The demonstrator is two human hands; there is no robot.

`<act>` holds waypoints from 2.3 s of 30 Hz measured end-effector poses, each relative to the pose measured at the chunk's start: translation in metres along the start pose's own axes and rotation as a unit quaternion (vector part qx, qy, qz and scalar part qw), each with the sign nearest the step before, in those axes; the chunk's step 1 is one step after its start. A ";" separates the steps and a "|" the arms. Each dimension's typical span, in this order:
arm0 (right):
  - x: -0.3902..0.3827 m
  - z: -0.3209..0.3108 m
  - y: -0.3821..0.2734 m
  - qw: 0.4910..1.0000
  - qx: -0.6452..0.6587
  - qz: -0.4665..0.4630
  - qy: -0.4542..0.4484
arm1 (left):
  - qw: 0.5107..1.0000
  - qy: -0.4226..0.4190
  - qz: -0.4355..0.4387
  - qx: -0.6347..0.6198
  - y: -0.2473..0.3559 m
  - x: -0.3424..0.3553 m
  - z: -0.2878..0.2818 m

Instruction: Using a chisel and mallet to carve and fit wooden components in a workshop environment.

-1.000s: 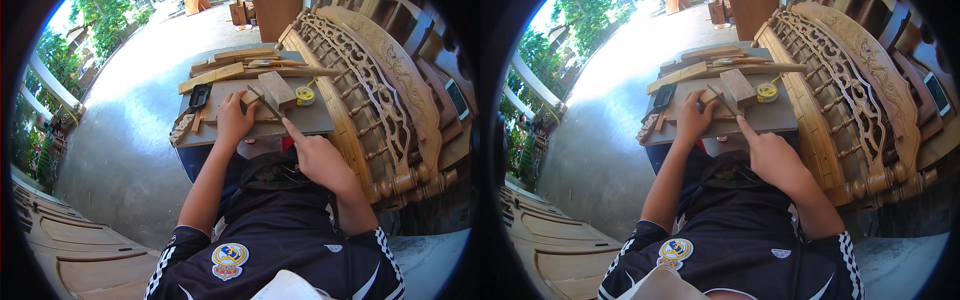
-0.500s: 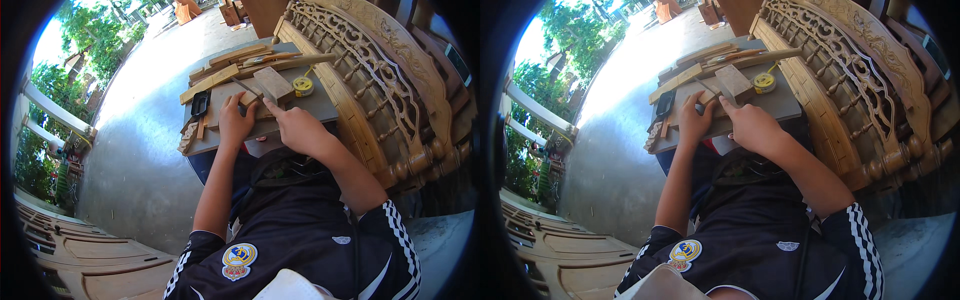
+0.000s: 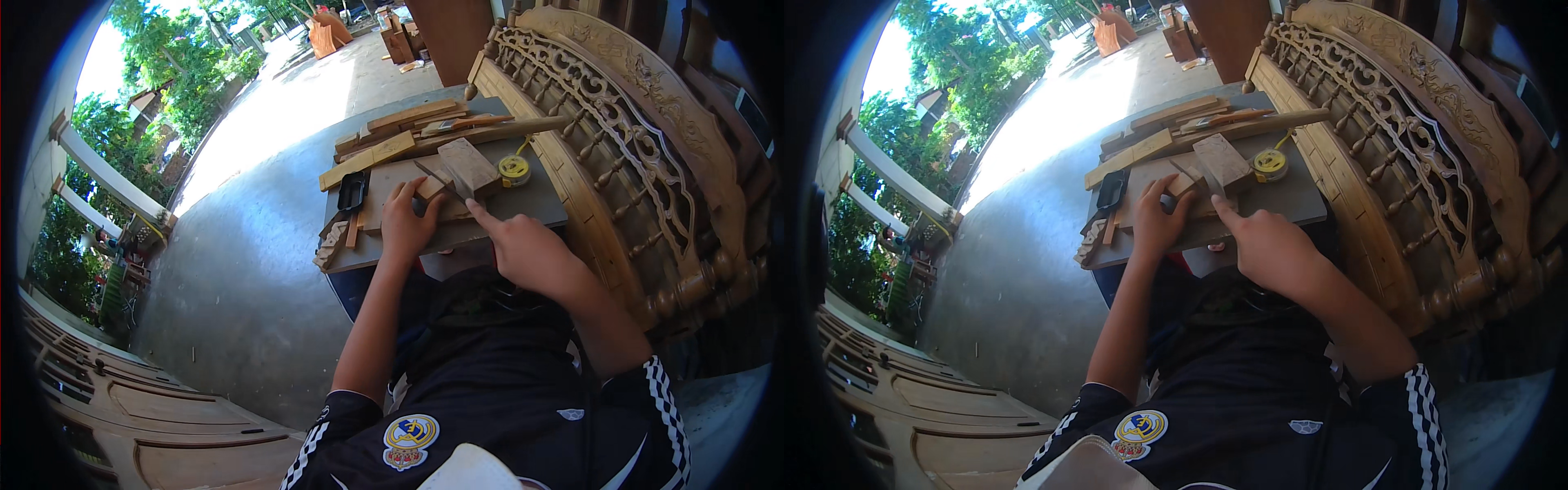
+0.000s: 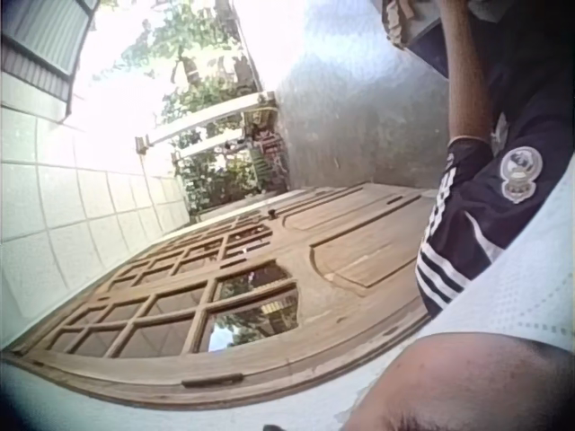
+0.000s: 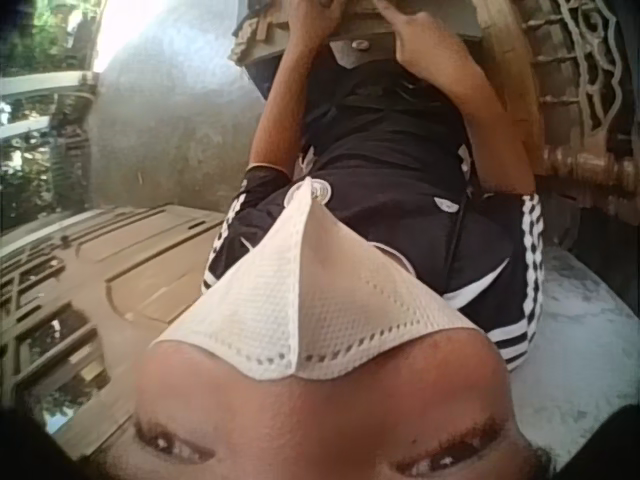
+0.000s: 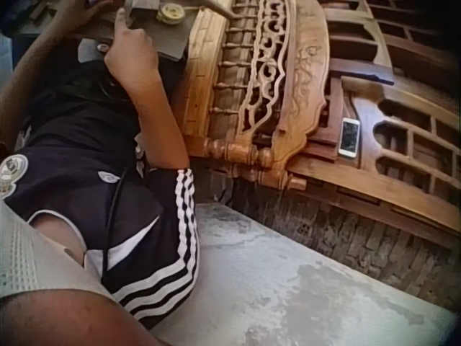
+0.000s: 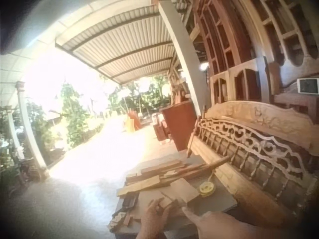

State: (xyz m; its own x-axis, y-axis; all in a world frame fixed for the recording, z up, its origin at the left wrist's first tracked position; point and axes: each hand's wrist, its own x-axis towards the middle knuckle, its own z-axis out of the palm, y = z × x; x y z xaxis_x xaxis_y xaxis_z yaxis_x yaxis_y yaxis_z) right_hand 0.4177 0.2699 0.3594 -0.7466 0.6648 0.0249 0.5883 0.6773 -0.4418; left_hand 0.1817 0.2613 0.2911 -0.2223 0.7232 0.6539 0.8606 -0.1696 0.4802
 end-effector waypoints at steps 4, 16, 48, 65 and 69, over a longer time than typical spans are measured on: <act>0.018 0.009 0.001 0.999 0.002 -0.024 0.040 | 1.000 0.002 -0.029 -0.010 -0.002 0.002 -0.001; -0.041 -0.006 0.002 1.000 -0.006 -0.009 0.003 | 1.000 0.006 -0.020 -0.022 -0.003 -0.007 -0.003; -0.014 0.008 -0.006 0.999 0.010 -0.027 0.037 | 0.999 0.038 -0.038 0.001 -0.003 -0.015 -0.007; -0.015 0.011 0.020 0.995 0.031 -0.088 0.046 | 0.999 0.043 -0.016 -0.001 -0.003 -0.011 -0.007; -0.046 0.000 0.022 0.992 0.066 -0.099 0.052 | 0.999 0.031 -0.028 -0.005 -0.003 -0.011 -0.010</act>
State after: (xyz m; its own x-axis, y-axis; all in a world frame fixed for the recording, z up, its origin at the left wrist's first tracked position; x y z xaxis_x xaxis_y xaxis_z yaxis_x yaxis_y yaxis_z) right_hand 0.4647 0.2541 0.3485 -0.8035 0.5563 0.2119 0.3829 0.7555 -0.5315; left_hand 0.1773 0.2472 0.2882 -0.2983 0.6893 0.6602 0.8418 -0.1360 0.5224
